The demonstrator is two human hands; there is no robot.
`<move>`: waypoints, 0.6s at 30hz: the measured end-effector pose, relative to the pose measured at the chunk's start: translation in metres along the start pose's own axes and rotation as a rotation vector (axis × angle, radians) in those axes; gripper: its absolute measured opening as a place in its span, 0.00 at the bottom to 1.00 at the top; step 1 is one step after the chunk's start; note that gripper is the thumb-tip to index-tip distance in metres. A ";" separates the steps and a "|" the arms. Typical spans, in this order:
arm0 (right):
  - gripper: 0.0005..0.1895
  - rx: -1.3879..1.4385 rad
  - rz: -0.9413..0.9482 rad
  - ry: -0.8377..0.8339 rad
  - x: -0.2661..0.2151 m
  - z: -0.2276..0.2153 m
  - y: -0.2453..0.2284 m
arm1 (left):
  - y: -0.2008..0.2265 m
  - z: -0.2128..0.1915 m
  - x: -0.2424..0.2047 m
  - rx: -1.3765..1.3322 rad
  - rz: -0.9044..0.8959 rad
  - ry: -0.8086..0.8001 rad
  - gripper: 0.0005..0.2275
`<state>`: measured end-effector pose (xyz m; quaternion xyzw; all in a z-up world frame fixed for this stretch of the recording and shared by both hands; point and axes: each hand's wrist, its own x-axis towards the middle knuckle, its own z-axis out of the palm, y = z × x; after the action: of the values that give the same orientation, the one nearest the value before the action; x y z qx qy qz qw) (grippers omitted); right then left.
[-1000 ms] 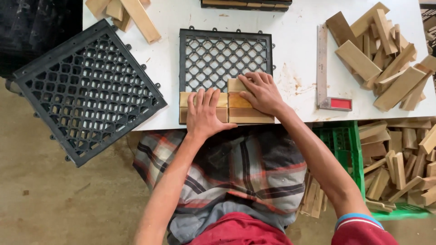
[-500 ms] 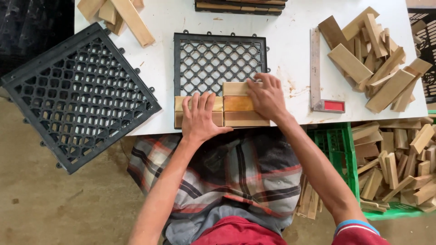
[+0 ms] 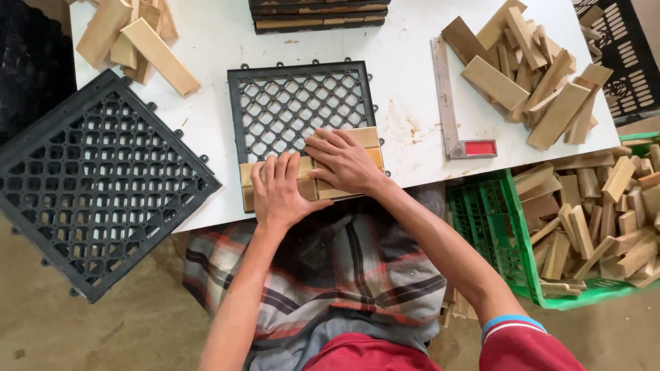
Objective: Assembling interlocking wood tiles by manually placing wooden slats into a plastic grid base and aligning them.
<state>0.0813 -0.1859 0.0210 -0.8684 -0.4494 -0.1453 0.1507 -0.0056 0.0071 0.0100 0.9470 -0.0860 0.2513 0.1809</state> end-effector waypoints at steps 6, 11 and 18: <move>0.42 -0.058 0.049 -0.192 -0.037 -0.030 -0.012 | 0.001 -0.006 0.002 0.062 0.027 -0.007 0.51; 0.51 -0.122 0.104 -0.198 -0.070 -0.043 -0.008 | -0.001 -0.005 0.001 0.052 0.023 -0.062 0.51; 0.47 -0.104 0.002 -0.013 -0.040 -0.024 -0.040 | -0.004 0.003 -0.001 0.059 0.035 -0.057 0.52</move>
<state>0.0233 -0.2031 0.0324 -0.8765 -0.4414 -0.1628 0.1026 -0.0040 0.0093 0.0062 0.9570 -0.1004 0.2296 0.1458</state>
